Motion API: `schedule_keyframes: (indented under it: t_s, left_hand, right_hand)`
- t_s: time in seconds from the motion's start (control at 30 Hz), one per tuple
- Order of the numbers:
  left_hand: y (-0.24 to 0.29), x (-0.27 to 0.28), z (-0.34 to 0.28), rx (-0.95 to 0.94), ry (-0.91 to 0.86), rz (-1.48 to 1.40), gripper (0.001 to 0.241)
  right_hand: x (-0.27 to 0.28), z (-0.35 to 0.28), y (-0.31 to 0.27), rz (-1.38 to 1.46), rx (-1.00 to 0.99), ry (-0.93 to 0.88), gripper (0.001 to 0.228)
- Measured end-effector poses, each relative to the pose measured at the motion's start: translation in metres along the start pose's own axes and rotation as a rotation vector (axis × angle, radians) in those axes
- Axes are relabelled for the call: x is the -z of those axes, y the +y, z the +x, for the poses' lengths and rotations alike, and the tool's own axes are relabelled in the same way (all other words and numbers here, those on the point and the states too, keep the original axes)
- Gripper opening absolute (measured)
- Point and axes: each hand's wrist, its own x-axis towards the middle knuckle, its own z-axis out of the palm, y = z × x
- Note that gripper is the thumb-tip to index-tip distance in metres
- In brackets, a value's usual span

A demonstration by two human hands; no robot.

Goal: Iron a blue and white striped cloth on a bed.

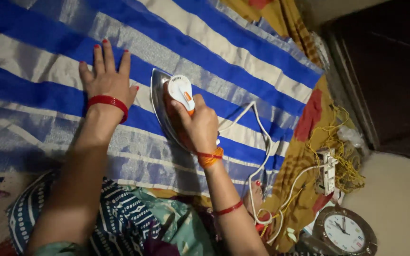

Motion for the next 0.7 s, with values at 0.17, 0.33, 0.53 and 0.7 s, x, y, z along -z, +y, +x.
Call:
schedule_keyframes:
  t_s: [0.17,0.33,0.53,0.7]
  left_hand:
    - [-0.001,-0.015,0.01,-0.016,0.036,0.017,0.092]
    - [0.0,-0.006,0.003,-0.032,0.046,-0.005,0.091]
    - [0.006,-0.003,0.012,-0.004,0.002,0.015,0.088]
    - [0.006,-0.016,0.01,-0.057,0.067,0.008,0.088]
  right_hand:
    - [0.0,0.027,0.001,-0.008,0.094,0.073,0.05]
    - [0.0,0.081,-0.007,0.057,0.143,0.119,0.05]
    - [0.001,0.1,-0.009,0.06,0.113,0.146,0.052]
    - [0.009,0.048,0.01,0.069,0.064,0.116,0.051]
